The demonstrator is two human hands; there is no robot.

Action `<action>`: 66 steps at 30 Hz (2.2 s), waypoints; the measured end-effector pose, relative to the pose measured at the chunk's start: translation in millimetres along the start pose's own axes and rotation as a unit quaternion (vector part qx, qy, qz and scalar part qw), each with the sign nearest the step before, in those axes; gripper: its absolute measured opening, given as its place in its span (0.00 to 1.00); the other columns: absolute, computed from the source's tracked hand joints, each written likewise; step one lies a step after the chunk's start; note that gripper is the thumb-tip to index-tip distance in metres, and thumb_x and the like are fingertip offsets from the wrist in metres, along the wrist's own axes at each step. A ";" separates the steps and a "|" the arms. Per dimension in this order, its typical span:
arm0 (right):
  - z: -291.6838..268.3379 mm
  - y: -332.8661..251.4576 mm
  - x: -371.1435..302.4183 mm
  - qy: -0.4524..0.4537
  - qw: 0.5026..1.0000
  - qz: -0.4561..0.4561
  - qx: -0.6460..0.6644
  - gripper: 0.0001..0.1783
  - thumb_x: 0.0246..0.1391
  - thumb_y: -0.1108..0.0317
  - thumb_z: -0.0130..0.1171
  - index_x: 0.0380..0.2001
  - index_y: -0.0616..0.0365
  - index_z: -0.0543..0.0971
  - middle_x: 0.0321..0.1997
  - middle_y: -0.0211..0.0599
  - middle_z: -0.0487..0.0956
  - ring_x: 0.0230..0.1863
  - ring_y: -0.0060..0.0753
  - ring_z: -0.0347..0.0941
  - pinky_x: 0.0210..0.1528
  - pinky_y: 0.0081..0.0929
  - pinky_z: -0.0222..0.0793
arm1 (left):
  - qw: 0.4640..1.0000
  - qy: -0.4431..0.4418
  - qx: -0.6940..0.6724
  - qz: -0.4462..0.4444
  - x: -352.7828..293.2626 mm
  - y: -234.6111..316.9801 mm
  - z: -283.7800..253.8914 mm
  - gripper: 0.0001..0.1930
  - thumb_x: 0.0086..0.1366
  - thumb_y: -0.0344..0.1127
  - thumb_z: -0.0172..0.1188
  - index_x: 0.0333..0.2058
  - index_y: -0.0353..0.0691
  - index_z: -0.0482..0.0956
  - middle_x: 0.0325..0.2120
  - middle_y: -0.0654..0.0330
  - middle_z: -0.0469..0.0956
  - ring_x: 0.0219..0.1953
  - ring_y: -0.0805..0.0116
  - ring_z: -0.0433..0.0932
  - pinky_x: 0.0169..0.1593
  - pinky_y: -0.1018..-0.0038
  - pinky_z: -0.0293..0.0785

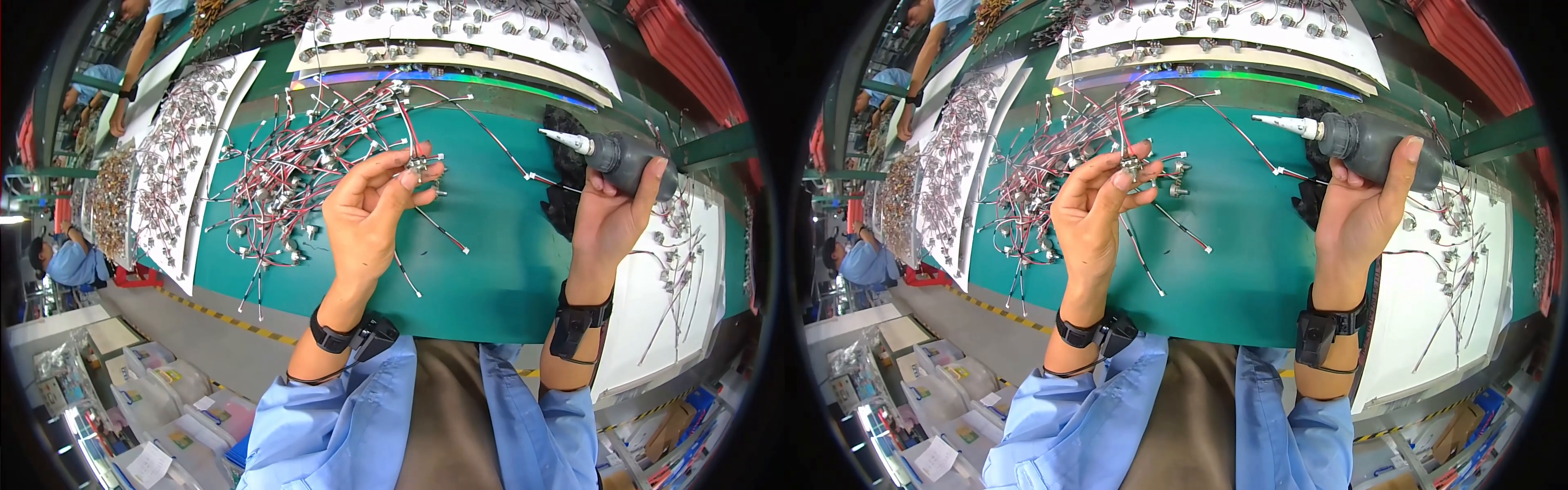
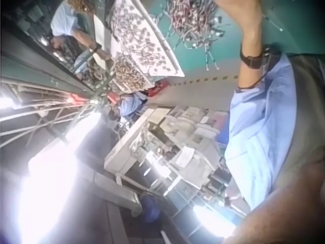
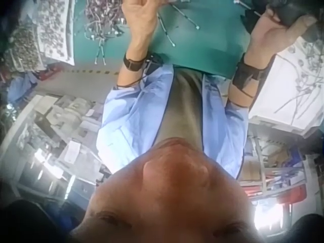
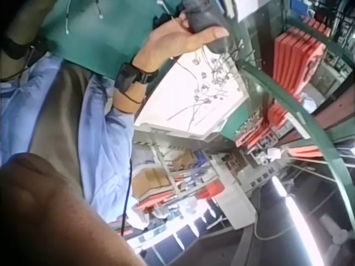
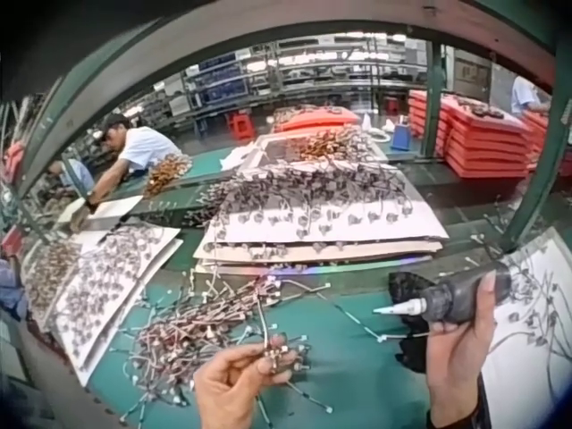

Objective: The person picks up a wire assembly, applies glue from a bottle to the component, and sets it down. After repeating this for several assemblies, the person wipes the glue bottle tip with a cloth and moves a pile of assemblies.

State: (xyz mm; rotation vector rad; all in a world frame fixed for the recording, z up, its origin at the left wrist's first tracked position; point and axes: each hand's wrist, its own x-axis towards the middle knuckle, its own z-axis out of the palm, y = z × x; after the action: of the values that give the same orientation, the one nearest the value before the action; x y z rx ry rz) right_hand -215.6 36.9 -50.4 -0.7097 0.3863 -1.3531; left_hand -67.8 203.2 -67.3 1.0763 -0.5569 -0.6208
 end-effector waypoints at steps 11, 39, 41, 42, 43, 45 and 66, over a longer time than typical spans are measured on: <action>-1.7 -0.5 0.4 0.009 1.000 0.002 0.005 0.16 0.54 0.57 0.52 0.38 0.57 0.66 0.32 0.35 0.70 0.18 0.16 0.55 0.24 0.15 0.55 | 0.999 0.010 0.015 0.049 -2.1 -0.8 7.8 0.08 0.57 0.19 0.50 0.36 0.28 0.70 0.40 0.44 0.72 0.38 0.57 0.77 0.36 0.73 0.78; -7.6 10.4 4.2 -0.006 0.999 0.042 -0.002 0.18 0.53 0.56 0.52 0.38 0.58 0.66 0.34 0.42 0.71 0.19 0.18 0.57 0.24 0.16 0.56 | 0.996 -0.052 -0.017 -0.064 5.1 -15.8 -1.2 0.05 0.62 0.26 0.47 0.36 0.30 0.66 0.44 0.45 0.69 0.43 0.57 0.74 0.40 0.71 0.77; -6.4 11.7 2.3 -0.002 0.999 0.053 -0.004 0.19 0.54 0.55 0.51 0.40 0.59 0.66 0.36 0.44 0.71 0.19 0.19 0.57 0.23 0.16 0.57 | 0.994 -0.068 -0.036 -0.084 5.2 -14.3 -3.4 0.06 0.63 0.29 0.46 0.36 0.31 0.65 0.45 0.45 0.69 0.44 0.56 0.73 0.41 0.68 0.76; -5.9 12.5 1.3 0.000 0.998 0.058 -0.005 0.19 0.54 0.55 0.51 0.41 0.59 0.66 0.37 0.45 0.71 0.19 0.19 0.57 0.23 0.16 0.57 | 0.992 -0.076 -0.045 -0.094 5.0 -14.3 -4.0 0.07 0.63 0.30 0.46 0.36 0.32 0.65 0.45 0.45 0.68 0.45 0.55 0.73 0.42 0.67 0.75; -5.6 13.2 0.3 -0.002 0.998 0.060 -0.010 0.19 0.54 0.55 0.51 0.41 0.59 0.66 0.37 0.45 0.71 0.19 0.19 0.57 0.23 0.16 0.57 | 0.992 -0.073 -0.050 -0.095 4.6 -14.9 -4.4 0.07 0.63 0.30 0.46 0.36 0.32 0.65 0.45 0.45 0.68 0.45 0.55 0.73 0.42 0.67 0.75; -5.1 14.4 -1.8 -0.003 0.998 0.063 -0.013 0.20 0.54 0.55 0.50 0.42 0.59 0.66 0.38 0.46 0.71 0.20 0.21 0.60 0.23 0.17 0.57 | 0.990 -0.077 -0.059 -0.102 3.3 -16.3 -5.2 0.07 0.64 0.31 0.44 0.36 0.32 0.65 0.46 0.45 0.68 0.46 0.55 0.72 0.42 0.66 0.74; -2.9 16.9 -4.1 -0.014 0.997 0.075 -0.018 0.21 0.54 0.53 0.49 0.43 0.58 0.67 0.40 0.48 0.71 0.29 0.28 0.66 0.23 0.17 0.59 | 0.995 -0.097 0.016 -0.029 0.5 -32.0 -13.2 0.05 0.55 0.16 0.50 0.31 0.27 0.73 0.32 0.50 0.76 0.49 0.57 0.70 0.47 0.69 0.71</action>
State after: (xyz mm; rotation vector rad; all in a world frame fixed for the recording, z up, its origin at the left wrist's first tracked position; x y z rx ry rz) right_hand -205.6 41.2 -64.3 -0.7145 0.4352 -1.1961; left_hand -64.5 200.2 -101.6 1.0706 -0.7082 -0.7753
